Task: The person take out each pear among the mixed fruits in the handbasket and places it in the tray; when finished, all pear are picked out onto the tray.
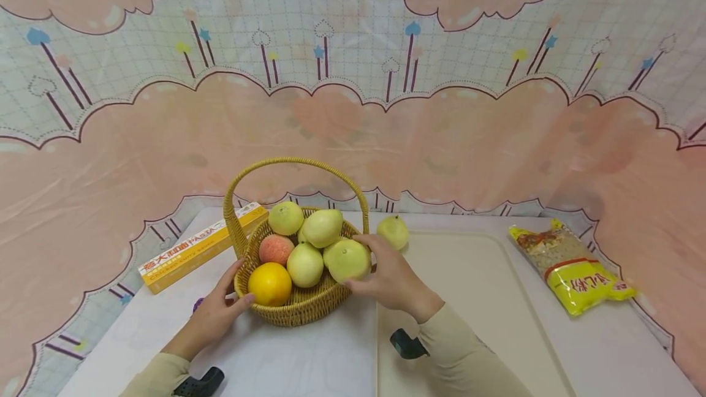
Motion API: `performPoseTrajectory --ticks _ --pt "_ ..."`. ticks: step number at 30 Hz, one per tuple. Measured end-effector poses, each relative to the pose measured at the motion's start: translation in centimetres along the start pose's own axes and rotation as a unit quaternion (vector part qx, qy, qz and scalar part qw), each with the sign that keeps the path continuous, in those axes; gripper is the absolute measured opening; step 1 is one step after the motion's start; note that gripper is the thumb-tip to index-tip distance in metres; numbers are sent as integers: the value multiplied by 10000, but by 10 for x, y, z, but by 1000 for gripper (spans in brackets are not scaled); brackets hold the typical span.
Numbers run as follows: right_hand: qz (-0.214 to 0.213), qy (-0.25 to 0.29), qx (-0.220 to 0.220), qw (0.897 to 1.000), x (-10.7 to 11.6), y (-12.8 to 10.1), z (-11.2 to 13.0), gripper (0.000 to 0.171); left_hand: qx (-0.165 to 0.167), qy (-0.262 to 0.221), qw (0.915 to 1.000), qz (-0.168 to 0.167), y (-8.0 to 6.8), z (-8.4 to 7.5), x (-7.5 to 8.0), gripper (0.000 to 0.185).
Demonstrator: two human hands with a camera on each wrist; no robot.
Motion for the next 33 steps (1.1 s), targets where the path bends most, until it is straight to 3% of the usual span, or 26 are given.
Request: performPoseTrajectory --ticks 12,19,33 --pt "-512 -220 -104 9984 31 -31 -15 67 -27 48 10000 -50 -1 0 2 83" --pt "-589 -409 -512 9961 43 -46 -30 70 16 34 10000 -51 -2 0 1 83" --pt "-807 -442 -856 9921 59 -65 -64 68 -81 -2 9999 -77 0 0 1 82"
Point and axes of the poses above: each hand's wrist, its own y-axis towards the middle knuckle, its own x-axis out of the back of the hand, z = x × y, the point moved 8 cm from there along y, towards the middle knuckle, and after that the axes turned 7 degrees about z, right-handed, at the moved point
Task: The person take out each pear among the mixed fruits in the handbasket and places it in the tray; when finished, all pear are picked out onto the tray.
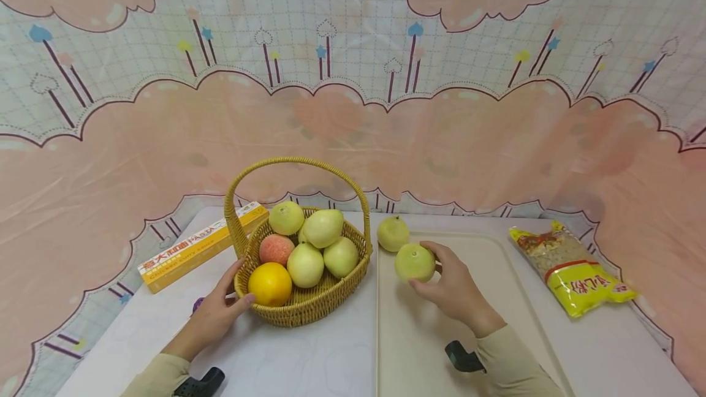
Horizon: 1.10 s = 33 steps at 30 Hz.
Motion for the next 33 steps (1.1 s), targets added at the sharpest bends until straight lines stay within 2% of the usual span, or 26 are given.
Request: performPoseTrajectory --ticks 16,28,33 --pt "-81 109 -369 9992 8 2 -35 68 -18 -71 10000 28 -1 -2 0 82" --pt "-29 172 -1221 9924 16 6 -73 74 9 -168 9998 76 -1 -1 -1 83" --pt "-57 86 -1386 9903 20 6 -88 76 -53 -114 9999 60 -2 -2 0 82"
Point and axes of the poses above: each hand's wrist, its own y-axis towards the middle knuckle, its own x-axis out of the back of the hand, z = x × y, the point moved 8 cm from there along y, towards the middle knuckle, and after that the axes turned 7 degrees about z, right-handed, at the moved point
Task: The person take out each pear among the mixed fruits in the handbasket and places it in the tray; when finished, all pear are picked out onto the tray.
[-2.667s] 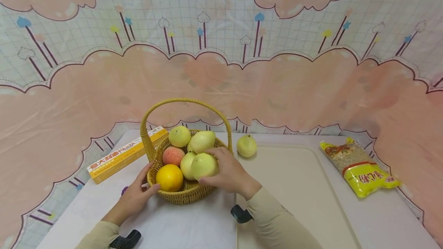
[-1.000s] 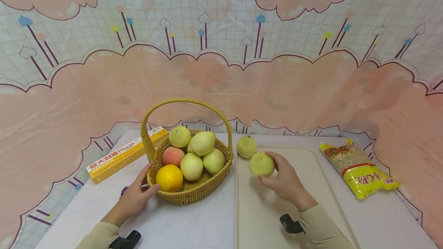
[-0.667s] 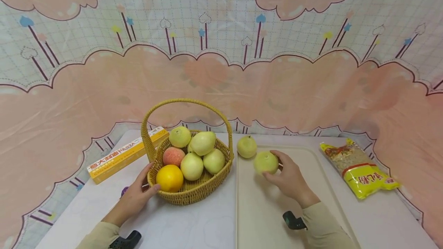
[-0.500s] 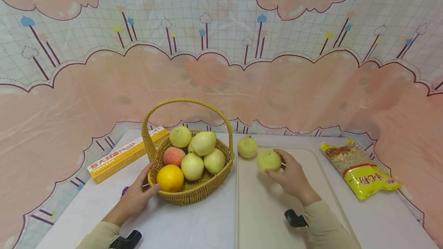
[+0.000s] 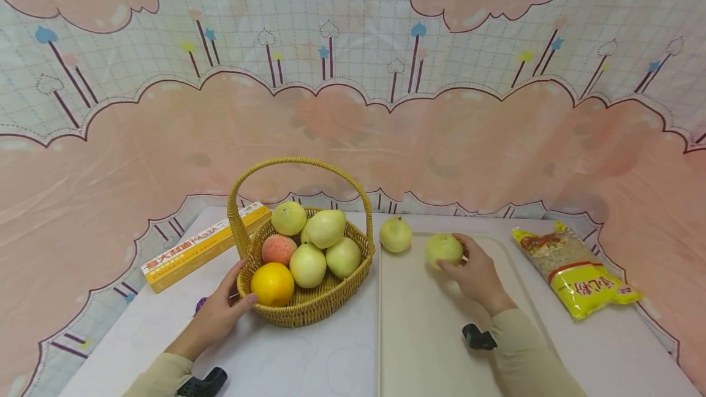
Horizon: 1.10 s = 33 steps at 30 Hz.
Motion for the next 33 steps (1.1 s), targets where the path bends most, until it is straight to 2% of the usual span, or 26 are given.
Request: performPoseTrajectory --ticks 6,13,33 --pt "-55 2 -130 9999 2 3 -15 75 34 43 10000 15 0 0 -1 83" --pt "79 71 -562 9984 4 7 -32 83 2 92 10000 -21 0 -1 0 82" --pt "-157 27 -928 9956 13 26 -49 87 58 106 9999 -21 1 4 -1 82"
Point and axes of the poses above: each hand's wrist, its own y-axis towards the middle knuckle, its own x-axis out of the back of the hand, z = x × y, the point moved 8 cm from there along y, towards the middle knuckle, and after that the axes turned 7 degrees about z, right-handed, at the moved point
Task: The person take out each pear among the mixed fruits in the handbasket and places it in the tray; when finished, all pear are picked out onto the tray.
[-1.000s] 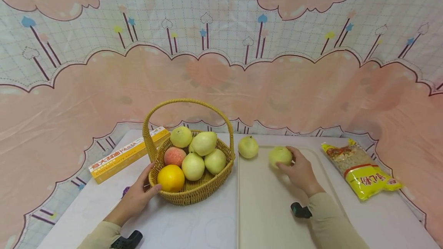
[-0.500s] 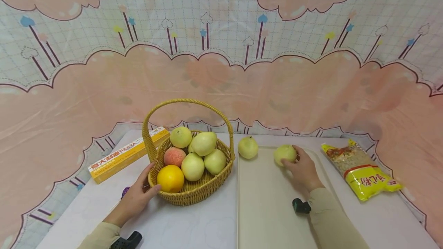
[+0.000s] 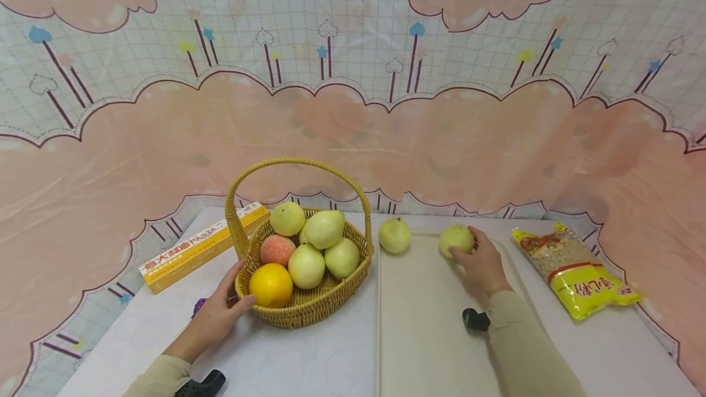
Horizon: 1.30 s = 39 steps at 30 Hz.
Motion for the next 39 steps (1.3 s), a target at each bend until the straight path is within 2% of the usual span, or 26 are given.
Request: performPoseTrajectory --ticks 21,31,39 --pt "-1 -176 -88 9998 3 10 -1 89 97 -46 9999 -38 -2 1 -1 81" --pt "31 110 -184 9998 3 10 -1 89 59 -36 10000 -62 -2 0 0 80" --pt "52 228 -322 9992 4 10 -1 97 84 -5 9999 -77 -2 1 0 79"
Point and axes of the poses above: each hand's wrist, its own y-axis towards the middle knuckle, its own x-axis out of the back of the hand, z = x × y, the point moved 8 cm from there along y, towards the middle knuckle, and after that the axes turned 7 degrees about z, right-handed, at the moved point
